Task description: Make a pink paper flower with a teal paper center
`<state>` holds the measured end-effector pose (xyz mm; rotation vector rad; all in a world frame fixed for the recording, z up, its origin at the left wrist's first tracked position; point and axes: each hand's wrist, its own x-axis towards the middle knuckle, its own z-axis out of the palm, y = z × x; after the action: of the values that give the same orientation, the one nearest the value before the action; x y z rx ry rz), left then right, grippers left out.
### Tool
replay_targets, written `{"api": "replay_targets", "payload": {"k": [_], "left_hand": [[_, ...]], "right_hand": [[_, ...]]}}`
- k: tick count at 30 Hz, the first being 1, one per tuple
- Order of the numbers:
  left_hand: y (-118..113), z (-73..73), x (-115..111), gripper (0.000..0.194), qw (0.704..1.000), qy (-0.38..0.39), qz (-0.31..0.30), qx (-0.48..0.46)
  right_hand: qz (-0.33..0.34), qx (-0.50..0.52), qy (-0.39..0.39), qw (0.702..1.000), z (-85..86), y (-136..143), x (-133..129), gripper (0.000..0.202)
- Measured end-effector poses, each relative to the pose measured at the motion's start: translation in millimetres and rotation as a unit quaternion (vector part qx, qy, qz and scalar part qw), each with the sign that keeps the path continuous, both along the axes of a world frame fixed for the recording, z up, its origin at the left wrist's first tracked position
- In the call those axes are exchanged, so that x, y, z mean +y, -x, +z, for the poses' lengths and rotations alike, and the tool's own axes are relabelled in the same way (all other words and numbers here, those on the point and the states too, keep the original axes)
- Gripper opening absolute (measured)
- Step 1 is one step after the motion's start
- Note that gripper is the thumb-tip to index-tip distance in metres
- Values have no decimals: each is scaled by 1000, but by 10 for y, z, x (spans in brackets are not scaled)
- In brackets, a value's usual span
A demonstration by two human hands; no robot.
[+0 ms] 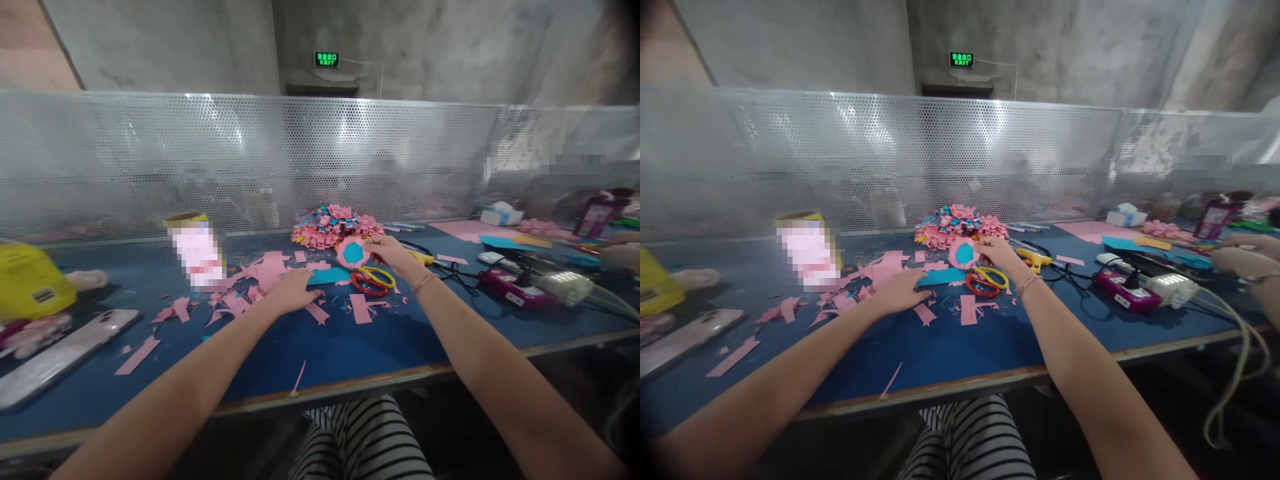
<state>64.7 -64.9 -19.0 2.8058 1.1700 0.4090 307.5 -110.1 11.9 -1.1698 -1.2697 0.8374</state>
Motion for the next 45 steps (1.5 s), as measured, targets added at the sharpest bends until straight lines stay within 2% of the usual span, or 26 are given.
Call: {"api": "replay_targets", "payload": {"k": [3, 5, 7, 9, 11, 14, 16, 18, 23, 26, 32, 38, 40, 45], "left_hand": [[32, -34, 35, 42, 999, -5, 19, 30], [32, -24, 47, 39, 999, 7, 36, 22], [6, 17, 33, 40, 998, 32, 60, -16], [-39, 76, -7, 45, 989, 72, 80, -98], [-89, 129, -59, 48, 969, 130, 52, -205], [-140, 158, -118, 42, 914, 225, -30, -336], [-150, 143, -131, 36, 873, 276, -66, -397], [-142, 122, -124, 30, 853, 291, -82, -426], [-99, 109, -64, 21, 882, 229, -32, -411], [-88, 110, -22, 20, 882, 217, -2, -419], [-109, 99, -4, 18, 839, 287, -6, -462], [-110, 178, -121, 20, 804, 364, -21, -470], [-106, 197, -154, 20, 809, 377, -26, -450], [-120, 176, -157, 24, 850, 357, -18, -387]], "right_hand": [[49, 68, 15, 996, -61, 73, 23, 23], [80, 63, 24, 994, -99, 86, 30, 23], [108, 39, 33, 993, -140, 94, 41, 22], [133, 20, 36, 990, -180, 116, 56, 23], [148, -1, 32, 988, -212, 160, 71, 24], [147, -33, 13, 989, -245, 254, 87, 26], [139, -50, -2, 989, -257, 314, 91, 26], [133, -65, -18, 989, -262, 358, 90, 25], [131, -120, -41, 983, -246, 372, 73, 25], [148, -166, -37, 974, -227, 351, 62, 27], [139, -220, -56, 964, -213, 329, 63, 27], [119, -265, -66, 954, -204, 322, 60, 27], [131, -276, -60, 950, -195, 333, 43, 27], [154, -277, -57, 947, -178, 364, 3, 28]]}}
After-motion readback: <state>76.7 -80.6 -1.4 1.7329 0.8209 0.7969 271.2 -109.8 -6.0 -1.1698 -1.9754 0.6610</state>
